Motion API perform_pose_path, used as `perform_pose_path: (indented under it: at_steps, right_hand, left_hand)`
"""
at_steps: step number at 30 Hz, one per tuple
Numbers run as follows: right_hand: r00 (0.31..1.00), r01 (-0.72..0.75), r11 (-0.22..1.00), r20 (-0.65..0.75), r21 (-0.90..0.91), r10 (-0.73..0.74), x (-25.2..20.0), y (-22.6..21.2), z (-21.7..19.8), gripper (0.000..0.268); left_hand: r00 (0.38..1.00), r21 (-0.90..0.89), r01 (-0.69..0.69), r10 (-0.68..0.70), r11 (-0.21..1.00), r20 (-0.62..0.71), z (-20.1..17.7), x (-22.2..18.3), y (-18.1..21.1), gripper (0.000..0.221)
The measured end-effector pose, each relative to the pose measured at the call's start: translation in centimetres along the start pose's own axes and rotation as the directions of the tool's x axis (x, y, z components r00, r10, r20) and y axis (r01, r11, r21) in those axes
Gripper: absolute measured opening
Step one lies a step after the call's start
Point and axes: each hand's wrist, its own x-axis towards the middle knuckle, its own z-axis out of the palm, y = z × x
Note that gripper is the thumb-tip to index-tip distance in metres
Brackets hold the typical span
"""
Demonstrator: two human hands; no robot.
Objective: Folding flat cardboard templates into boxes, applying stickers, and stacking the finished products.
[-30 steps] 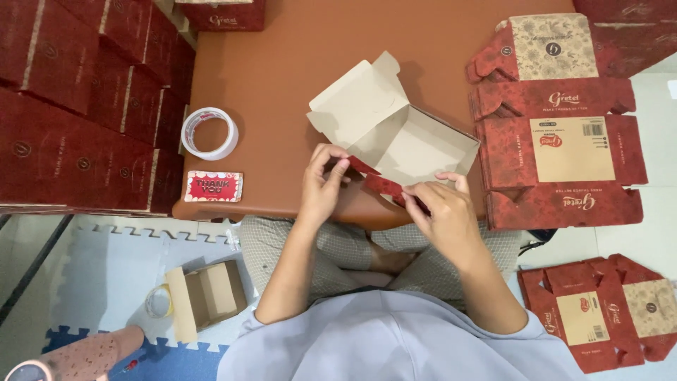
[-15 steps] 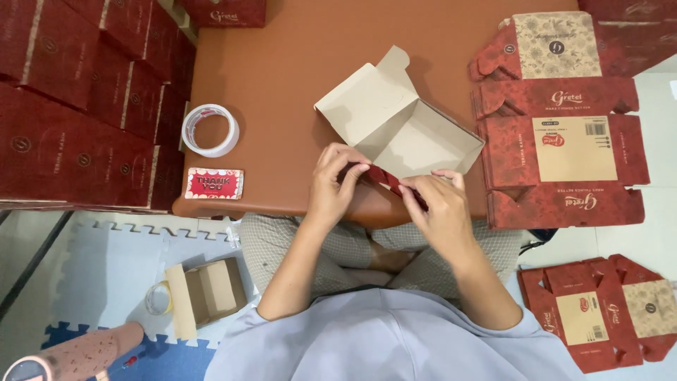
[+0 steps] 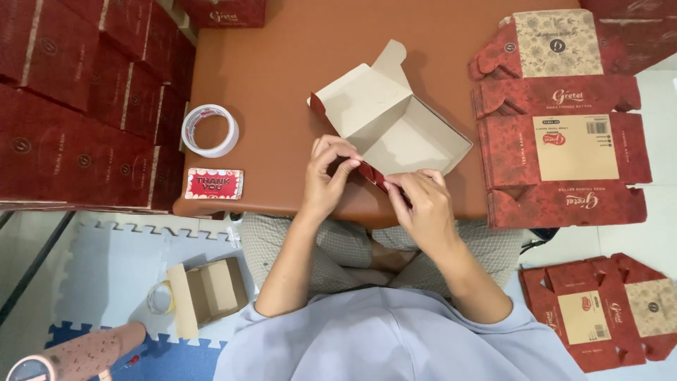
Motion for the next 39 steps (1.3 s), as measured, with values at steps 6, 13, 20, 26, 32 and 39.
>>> perform_pose_path:
  at_steps: [6, 13, 20, 26, 32, 39]
  right_hand:
    - [1.000, -0.014, 1.000, 0.012, -0.007, 0.014, -0.1, -0.1, 0.2, 0.008]
    - [0.999, -0.035, 0.999, 0.027, -0.038, 0.036, 0.5, -0.4, -0.2, 0.008]
    - [0.996, 0.013, 0.993, 0.088, -0.117, -0.003, 0.6, 0.0, -0.3, 0.010]
    - [0.993, 0.078, 0.983, 0.097, -0.168, -0.063, 0.8, 0.5, 0.3, 0.006]
    - [0.991, 0.116, 0.976, 0.091, -0.186, -0.101, 0.8, 0.9, 1.4, 0.008]
    - [0.944, 0.142, 0.989, 0.305, -0.040, -0.123, 1.7, -1.3, -0.8, 0.042]
  left_hand:
    - [0.999, 0.008, -0.019, 0.018, 1.000, 0.031, 0.3, 0.2, 0.3, 0.006]
    - [0.995, -0.056, 0.031, -0.026, 0.998, 0.095, -1.8, 0.5, -1.5, 0.007]
    - [0.969, 0.092, -0.024, 0.001, 0.995, 0.248, -4.2, 1.9, 1.3, 0.012]
    - [0.981, 0.110, -0.035, 0.013, 0.993, 0.196, -3.4, 1.7, 0.6, 0.006]
    - [0.977, 0.174, -0.071, 0.033, 0.982, 0.212, -2.4, 1.5, 1.0, 0.003]
    - [0.973, 0.394, -0.157, 0.074, 0.906, 0.218, -2.6, 2.0, 1.7, 0.017]
